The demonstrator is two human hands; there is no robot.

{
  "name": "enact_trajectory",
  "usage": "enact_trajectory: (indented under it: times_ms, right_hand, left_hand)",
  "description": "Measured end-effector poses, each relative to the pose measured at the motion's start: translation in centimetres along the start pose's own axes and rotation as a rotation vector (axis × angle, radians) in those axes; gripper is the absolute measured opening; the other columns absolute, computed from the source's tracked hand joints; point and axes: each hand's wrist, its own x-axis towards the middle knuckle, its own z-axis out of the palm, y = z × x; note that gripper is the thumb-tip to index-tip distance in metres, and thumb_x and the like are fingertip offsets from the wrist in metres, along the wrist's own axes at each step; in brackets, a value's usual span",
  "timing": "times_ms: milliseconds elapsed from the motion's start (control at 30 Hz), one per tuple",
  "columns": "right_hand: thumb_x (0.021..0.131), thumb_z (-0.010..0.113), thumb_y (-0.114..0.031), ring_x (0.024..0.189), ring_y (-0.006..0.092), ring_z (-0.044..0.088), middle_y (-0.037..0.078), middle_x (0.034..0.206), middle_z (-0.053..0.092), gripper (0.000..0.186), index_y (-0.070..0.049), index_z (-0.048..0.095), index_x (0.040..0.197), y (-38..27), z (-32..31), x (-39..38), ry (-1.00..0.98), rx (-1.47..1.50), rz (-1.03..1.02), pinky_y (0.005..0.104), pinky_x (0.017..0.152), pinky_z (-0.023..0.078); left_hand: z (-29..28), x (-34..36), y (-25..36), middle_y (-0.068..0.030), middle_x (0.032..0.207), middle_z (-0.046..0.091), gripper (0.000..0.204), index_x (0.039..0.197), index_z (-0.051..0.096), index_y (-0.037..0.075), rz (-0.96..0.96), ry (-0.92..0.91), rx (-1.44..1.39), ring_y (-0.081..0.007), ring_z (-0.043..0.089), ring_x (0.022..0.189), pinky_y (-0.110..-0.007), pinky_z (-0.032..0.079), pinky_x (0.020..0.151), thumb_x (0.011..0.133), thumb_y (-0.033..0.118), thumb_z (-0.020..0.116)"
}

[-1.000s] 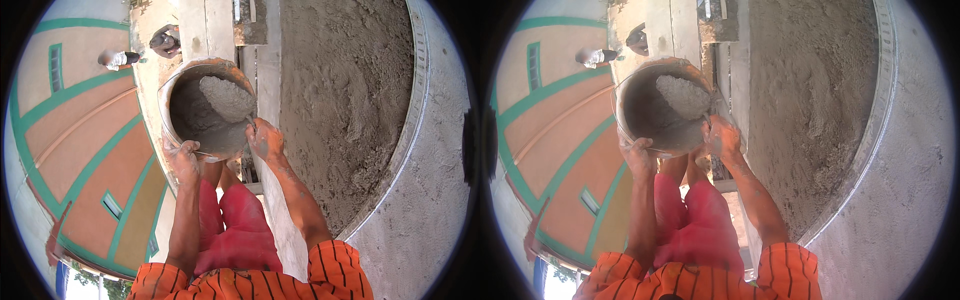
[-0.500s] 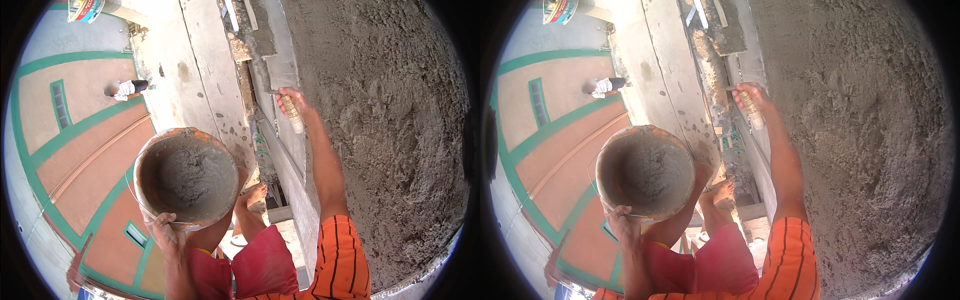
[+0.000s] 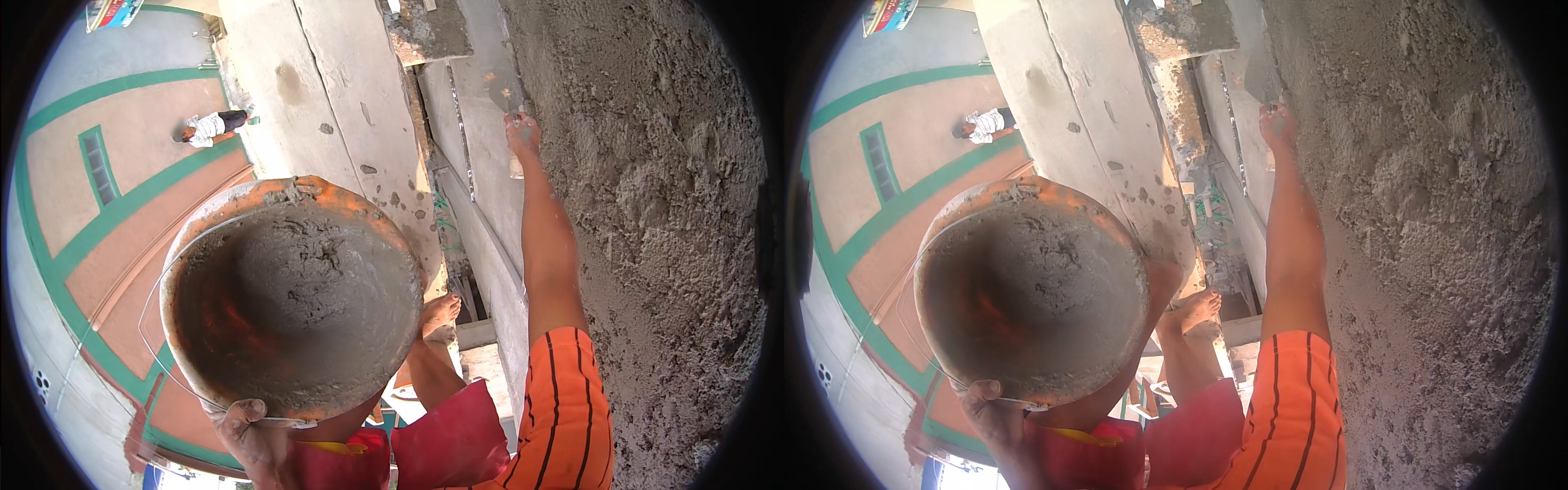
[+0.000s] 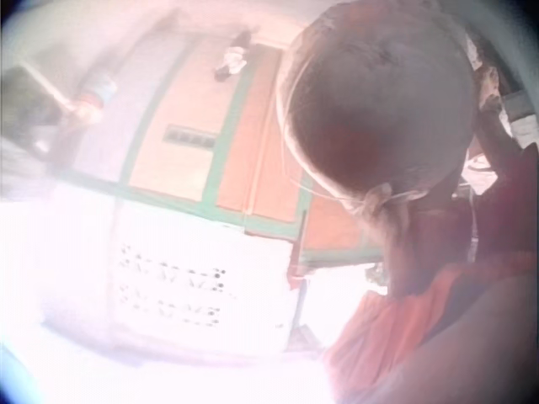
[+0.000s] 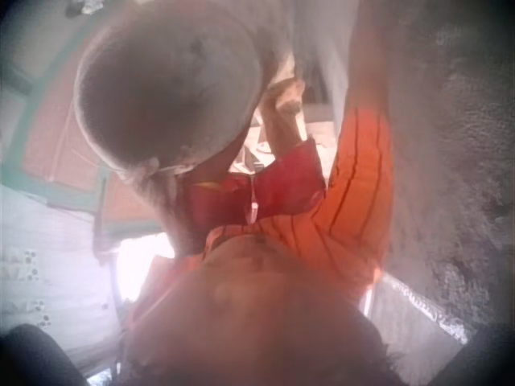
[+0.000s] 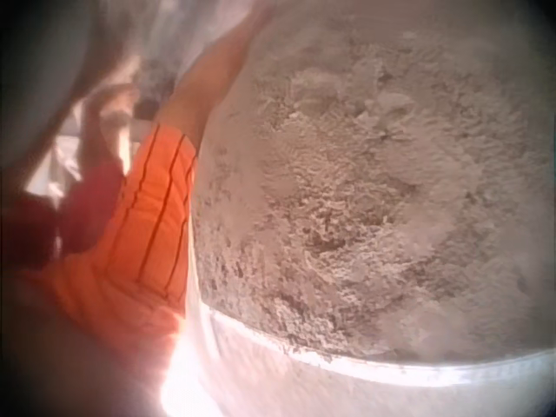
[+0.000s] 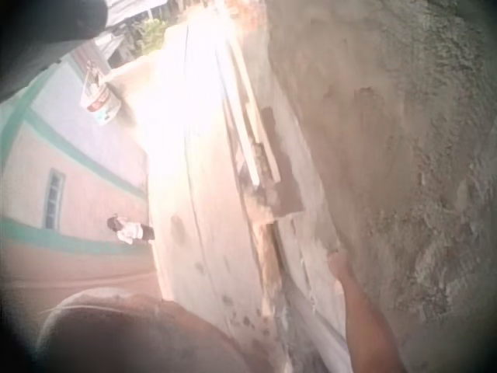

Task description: The person smooths wet cement on a curved wall using a long wooden straightedge, then scoops cement from a bucket with a trowel and applies it to the wall surface.

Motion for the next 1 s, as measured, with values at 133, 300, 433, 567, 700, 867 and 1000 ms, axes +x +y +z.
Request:
enact_trajectory:
  times_ms: [133, 300, 433, 567, 700, 867, 1000]
  right_hand:
    - [0.088, 0.061, -0.031, 0.074, 0.0295, 0.065, 0.017, 0.08, 0.067, 0.036, 0.001, 0.062, 0.105, -3.9, -2.9, -4.9, 0.152, -0.31, -0.242, 0.0389, 0.069, 0.049]
    - [0.09, 0.06, -0.033, 0.077, 0.0342, 0.066, 0.02, 0.086, 0.067, 0.039, 0.001, 0.061, 0.109, -7.3, -9.3, -13.5, 0.19, -0.257, -0.081, 0.0411, 0.071, 0.049]
    - [0.09, 0.06, -0.03, 0.078, 0.0339, 0.066, 0.021, 0.086, 0.067, 0.036, 0.0, 0.061, 0.108, -9.2, -12.0, -18.3, 0.273, -0.388, -0.116, 0.0411, 0.071, 0.05]
    - [0.089, 0.062, -0.03, 0.074, 0.0261, 0.065, 0.016, 0.084, 0.067, 0.036, 0.0, 0.062, 0.107, -12.3, -12.9, -22.1, 0.149, -0.304, -0.225, 0.0361, 0.068, 0.05]
    - [0.087, 0.065, -0.033, 0.064, 0.0131, 0.06, 0.005, 0.077, 0.064, 0.033, -0.004, 0.063, 0.102, -12.6, -11.2, -20.0, -0.526, 0.284, -0.04, 0.0267, 0.058, 0.048]
    - [0.086, 0.065, -0.032, 0.051, 0.0079, 0.052, 0.001, 0.069, 0.058, 0.027, -0.006, 0.063, 0.093, -4.4, -7.6, -8.5, -0.626, 0.404, 0.273, 0.0229, 0.048, 0.044]
    - [0.086, 0.063, -0.035, 0.056, 0.0159, 0.059, 0.007, 0.073, 0.063, 0.033, -0.002, 0.064, 0.093, -2.6, -4.9, -7.9, -0.304, 0.144, 0.129, 0.0305, 0.054, 0.049]
  left_hand:
    - [0.2, -1.2, -0.7, -0.0164, 0.116, 0.054, 0.071, 0.131, 0.04, -0.003, 0.005, 0.093, -0.033, -0.0288, 0.057, 0.105, -0.037, 0.05, 0.09, 0.061, -0.002, 0.048]
    - [0.4, -1.1, -1.1, -0.0136, 0.107, 0.057, 0.067, 0.13, 0.041, -0.004, 0.041, -0.022, 0.133, -0.0217, 0.06, 0.092, -0.032, 0.052, 0.08, 0.063, -0.003, 0.046]
    - [-1.8, -0.8, -2.4, -0.0116, 0.103, 0.058, 0.068, 0.13, 0.04, -0.004, -0.054, -0.11, 0.11, -0.0181, 0.061, 0.081, -0.028, 0.054, 0.07, 0.063, -0.004, 0.046]
    - [-0.5, -1.9, -2.7, -0.0118, 0.101, 0.059, 0.07, 0.132, 0.039, -0.003, -0.074, -0.006, 0.07, -0.0183, 0.061, 0.073, -0.025, 0.054, 0.063, 0.062, -0.004, 0.047]
    - [0.5, -2.3, -1.9, -0.0145, 0.102, 0.059, 0.072, 0.133, 0.039, -0.002, -0.05, -0.013, 0.059, -0.0211, 0.063, 0.077, -0.028, 0.057, 0.065, 0.061, -0.002, 0.048]
    - [0.9, -2.1, -0.2, -0.016, 0.107, 0.057, 0.072, 0.131, 0.04, -0.002, -0.109, -0.113, 0.153, -0.0245, 0.062, 0.087, -0.035, 0.057, 0.07, 0.059, 0.002, 0.051]
    - [1.5, -2.4, -1.8, -0.0158, 0.106, 0.056, 0.07, 0.127, 0.043, -0.002, 0.042, 0.129, 0.123, -0.0253, 0.061, 0.087, -0.034, 0.056, 0.068, 0.059, 0.004, 0.053]
